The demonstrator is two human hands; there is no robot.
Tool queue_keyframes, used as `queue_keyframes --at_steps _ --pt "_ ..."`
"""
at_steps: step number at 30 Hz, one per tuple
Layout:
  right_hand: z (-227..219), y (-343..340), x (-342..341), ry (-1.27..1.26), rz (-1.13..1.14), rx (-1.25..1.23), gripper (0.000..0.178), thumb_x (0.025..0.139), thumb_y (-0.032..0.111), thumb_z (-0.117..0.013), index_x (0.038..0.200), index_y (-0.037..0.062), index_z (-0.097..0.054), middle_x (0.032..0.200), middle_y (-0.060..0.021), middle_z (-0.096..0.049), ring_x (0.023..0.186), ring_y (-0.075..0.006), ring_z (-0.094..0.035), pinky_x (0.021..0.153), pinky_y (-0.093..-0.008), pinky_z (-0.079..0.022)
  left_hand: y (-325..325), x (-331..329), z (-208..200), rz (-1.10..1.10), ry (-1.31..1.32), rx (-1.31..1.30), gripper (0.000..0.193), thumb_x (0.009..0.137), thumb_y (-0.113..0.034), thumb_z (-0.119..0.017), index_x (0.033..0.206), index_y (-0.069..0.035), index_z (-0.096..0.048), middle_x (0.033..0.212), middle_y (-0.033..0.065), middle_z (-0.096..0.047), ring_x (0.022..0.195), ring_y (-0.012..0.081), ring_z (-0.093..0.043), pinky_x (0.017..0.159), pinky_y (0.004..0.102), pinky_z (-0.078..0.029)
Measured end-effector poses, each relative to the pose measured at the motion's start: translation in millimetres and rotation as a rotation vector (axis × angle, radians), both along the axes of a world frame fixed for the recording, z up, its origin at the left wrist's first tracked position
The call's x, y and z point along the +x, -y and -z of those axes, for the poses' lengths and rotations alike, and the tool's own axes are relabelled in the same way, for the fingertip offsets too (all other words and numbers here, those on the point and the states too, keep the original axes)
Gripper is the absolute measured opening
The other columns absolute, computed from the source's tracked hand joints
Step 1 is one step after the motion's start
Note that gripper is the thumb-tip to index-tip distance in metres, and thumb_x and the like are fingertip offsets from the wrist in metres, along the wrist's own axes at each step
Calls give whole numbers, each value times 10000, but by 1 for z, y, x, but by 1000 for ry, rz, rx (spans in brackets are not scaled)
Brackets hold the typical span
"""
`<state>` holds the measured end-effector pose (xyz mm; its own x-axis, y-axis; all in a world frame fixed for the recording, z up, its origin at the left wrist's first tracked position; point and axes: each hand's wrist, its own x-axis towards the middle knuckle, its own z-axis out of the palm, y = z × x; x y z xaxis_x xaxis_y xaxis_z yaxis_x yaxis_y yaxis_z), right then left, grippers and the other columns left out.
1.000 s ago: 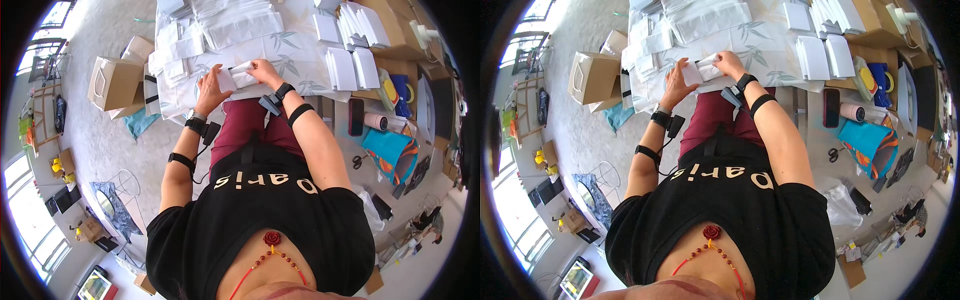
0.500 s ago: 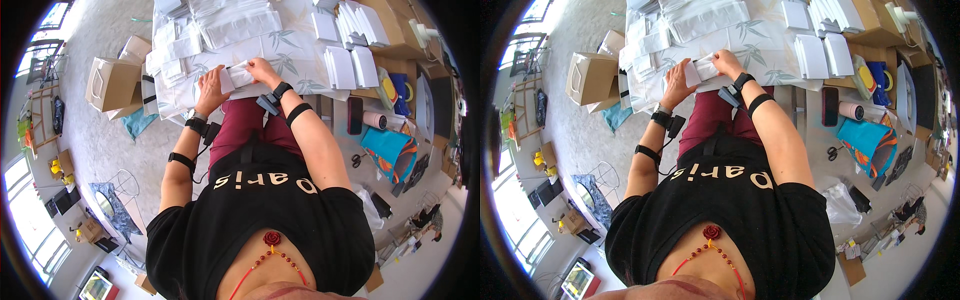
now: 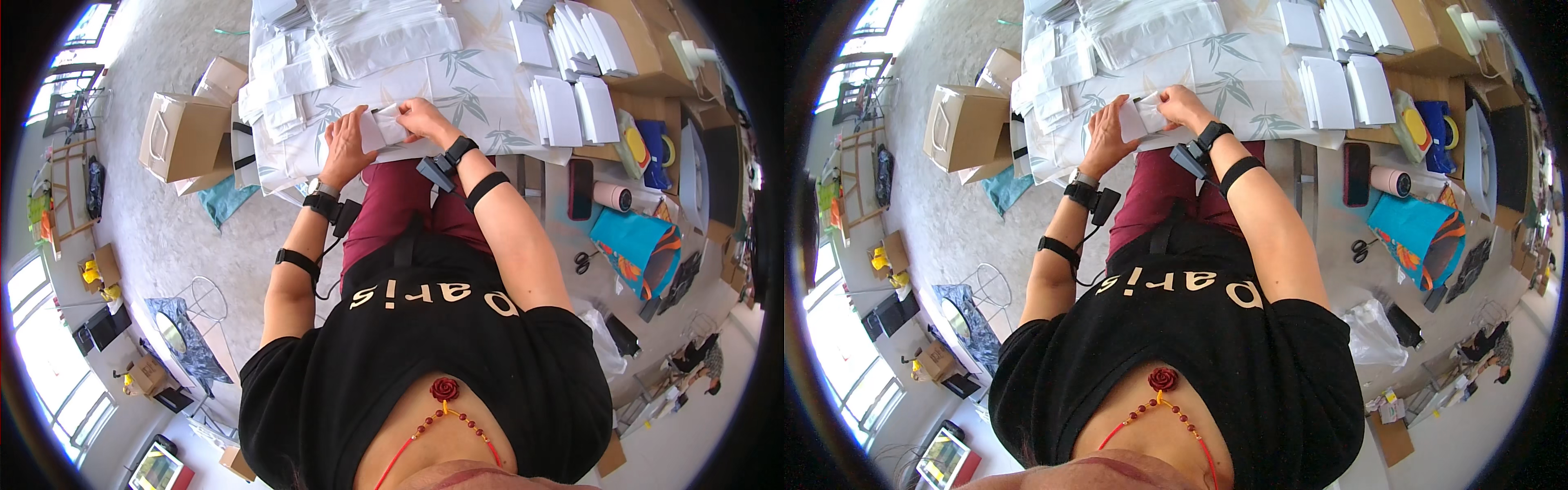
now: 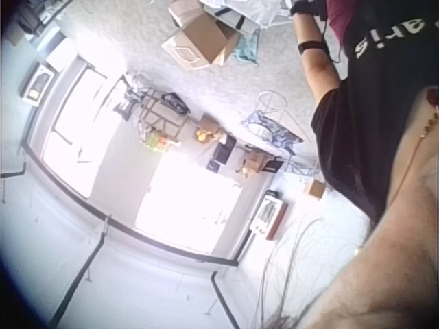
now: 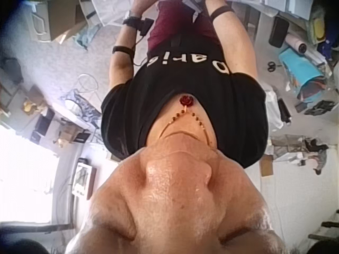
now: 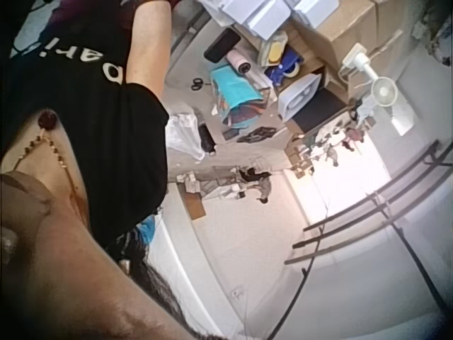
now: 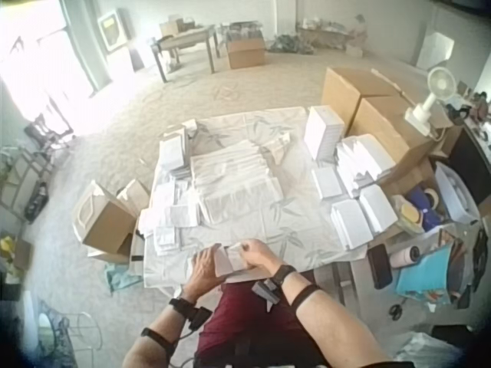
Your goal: Manually folding white paper packaging or envelopes on a table.
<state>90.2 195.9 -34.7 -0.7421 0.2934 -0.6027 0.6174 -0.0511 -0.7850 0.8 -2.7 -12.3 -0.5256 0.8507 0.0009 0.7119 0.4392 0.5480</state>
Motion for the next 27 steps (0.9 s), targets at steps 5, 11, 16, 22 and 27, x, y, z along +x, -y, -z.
queue_keyframes --at_steps 5,11,16,22,27 --pt "21 8 -2 -7 59 70 235 901 53 -627 1096 -52 -704 980 -136 -723 809 -238 -724 586 -356 -649 -11 5 -1 4 57 36 944 629 -133 -819 1477 -106 -404 1345 136 -553 1345 343 -459 1181 543 -226" --pt "7 18 -8 29 29 47 230 927 72 -663 1119 -50 -692 1006 -119 -716 843 -221 -717 595 -351 -648 -4 4 3 -13 52 28 952 629 -133 -824 1482 -105 -402 1355 144 -545 1348 354 -454 1185 535 -231" --pt "-5 8 3 15 -40 44 254 881 66 -709 1106 -52 -686 1007 -140 -731 840 -227 -737 604 -355 -649 0 4 -3 -34 35 30 991 618 -131 -844 1497 -103 -388 1375 152 -529 1351 366 -445 1182 529 -246" --pt "12 18 6 -71 -30 260 197 756 65 -728 941 -2 -732 886 -168 -758 777 -266 -760 640 -362 -616 1 2 -2 -33 44 22 1028 602 -128 -858 1509 -102 -376 1381 153 -526 1345 372 -443 1178 524 -255" --pt "31 29 -1 -161 -50 662 229 738 124 -737 956 55 -738 942 -187 -746 961 -372 -710 879 -441 -551 -2 3 -1 -27 47 40 1035 599 -128 -860 1511 -102 -373 1373 151 -531 1338 370 -447 1182 520 -252"
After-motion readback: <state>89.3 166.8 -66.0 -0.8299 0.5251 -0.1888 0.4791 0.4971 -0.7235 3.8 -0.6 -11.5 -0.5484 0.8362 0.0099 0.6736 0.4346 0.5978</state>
